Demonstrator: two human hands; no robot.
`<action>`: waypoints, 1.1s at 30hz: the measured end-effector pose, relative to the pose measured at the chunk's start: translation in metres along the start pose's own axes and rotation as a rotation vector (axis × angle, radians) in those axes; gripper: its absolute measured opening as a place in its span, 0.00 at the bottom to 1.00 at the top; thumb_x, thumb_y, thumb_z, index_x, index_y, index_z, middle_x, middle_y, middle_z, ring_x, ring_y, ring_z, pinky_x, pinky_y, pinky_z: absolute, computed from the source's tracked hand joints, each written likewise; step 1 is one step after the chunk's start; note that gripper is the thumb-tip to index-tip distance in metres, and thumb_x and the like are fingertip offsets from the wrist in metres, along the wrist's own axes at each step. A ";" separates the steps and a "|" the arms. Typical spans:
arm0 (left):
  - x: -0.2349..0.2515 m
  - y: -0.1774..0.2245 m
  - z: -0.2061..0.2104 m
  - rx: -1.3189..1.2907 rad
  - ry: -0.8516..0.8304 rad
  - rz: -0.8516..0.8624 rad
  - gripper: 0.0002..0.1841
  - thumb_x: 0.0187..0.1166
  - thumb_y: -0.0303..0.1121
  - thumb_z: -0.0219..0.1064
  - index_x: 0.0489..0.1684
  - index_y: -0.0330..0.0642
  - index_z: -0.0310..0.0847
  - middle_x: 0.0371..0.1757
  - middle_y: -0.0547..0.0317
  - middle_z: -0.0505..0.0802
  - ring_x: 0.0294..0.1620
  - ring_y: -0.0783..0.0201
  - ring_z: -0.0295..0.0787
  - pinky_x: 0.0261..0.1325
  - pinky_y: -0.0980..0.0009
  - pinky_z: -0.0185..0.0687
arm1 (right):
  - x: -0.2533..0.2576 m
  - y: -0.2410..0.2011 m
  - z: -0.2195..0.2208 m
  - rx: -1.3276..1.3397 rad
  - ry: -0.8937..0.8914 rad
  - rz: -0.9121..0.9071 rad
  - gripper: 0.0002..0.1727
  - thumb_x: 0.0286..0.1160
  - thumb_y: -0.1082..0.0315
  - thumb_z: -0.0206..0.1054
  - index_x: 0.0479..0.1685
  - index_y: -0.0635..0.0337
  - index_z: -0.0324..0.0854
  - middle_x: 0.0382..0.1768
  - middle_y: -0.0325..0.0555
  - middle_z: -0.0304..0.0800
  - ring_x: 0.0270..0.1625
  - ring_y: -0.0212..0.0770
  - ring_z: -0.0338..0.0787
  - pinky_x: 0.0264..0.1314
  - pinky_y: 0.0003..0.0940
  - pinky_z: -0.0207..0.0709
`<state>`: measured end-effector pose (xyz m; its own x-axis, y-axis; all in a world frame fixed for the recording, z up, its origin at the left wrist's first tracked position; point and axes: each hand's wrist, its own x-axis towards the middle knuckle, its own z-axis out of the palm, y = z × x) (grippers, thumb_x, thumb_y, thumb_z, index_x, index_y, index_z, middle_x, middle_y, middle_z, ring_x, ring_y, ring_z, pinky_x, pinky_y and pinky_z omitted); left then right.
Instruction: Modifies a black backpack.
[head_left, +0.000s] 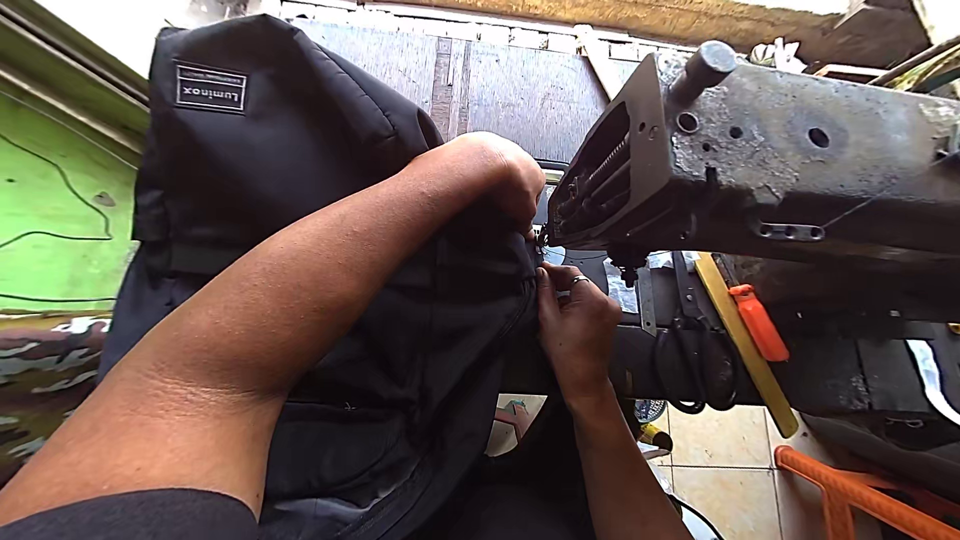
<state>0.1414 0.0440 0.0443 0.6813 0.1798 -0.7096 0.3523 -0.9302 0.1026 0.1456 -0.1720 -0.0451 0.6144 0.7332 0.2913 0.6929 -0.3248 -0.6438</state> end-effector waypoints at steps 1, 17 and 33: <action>0.000 0.001 0.000 0.002 0.003 -0.012 0.22 0.75 0.55 0.72 0.25 0.45 0.88 0.27 0.51 0.87 0.36 0.51 0.86 0.38 0.45 0.74 | 0.000 0.000 0.000 -0.003 -0.004 -0.003 0.08 0.77 0.68 0.70 0.41 0.62 0.93 0.30 0.45 0.94 0.25 0.35 0.90 0.29 0.30 0.84; -0.072 0.034 0.111 -0.021 1.047 0.349 0.13 0.85 0.35 0.61 0.49 0.42 0.93 0.55 0.49 0.94 0.63 0.48 0.91 0.80 0.46 0.73 | -0.012 -0.004 -0.023 -0.154 -0.234 -0.056 0.20 0.81 0.69 0.65 0.69 0.63 0.87 0.36 0.55 0.93 0.31 0.52 0.92 0.34 0.49 0.86; -0.046 0.024 0.153 0.080 1.032 0.303 0.21 0.86 0.26 0.52 0.61 0.58 0.91 0.62 0.61 0.93 0.66 0.52 0.84 0.72 0.49 0.68 | -0.040 0.009 -0.016 -0.329 -0.041 -0.251 0.17 0.76 0.69 0.69 0.63 0.55 0.92 0.23 0.48 0.82 0.22 0.45 0.85 0.20 0.37 0.76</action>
<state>0.0207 -0.0357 -0.0274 0.9585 0.0861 0.2719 0.0601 -0.9929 0.1025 0.1330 -0.2142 -0.0513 0.4001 0.8348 0.3781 0.9070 -0.3014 -0.2942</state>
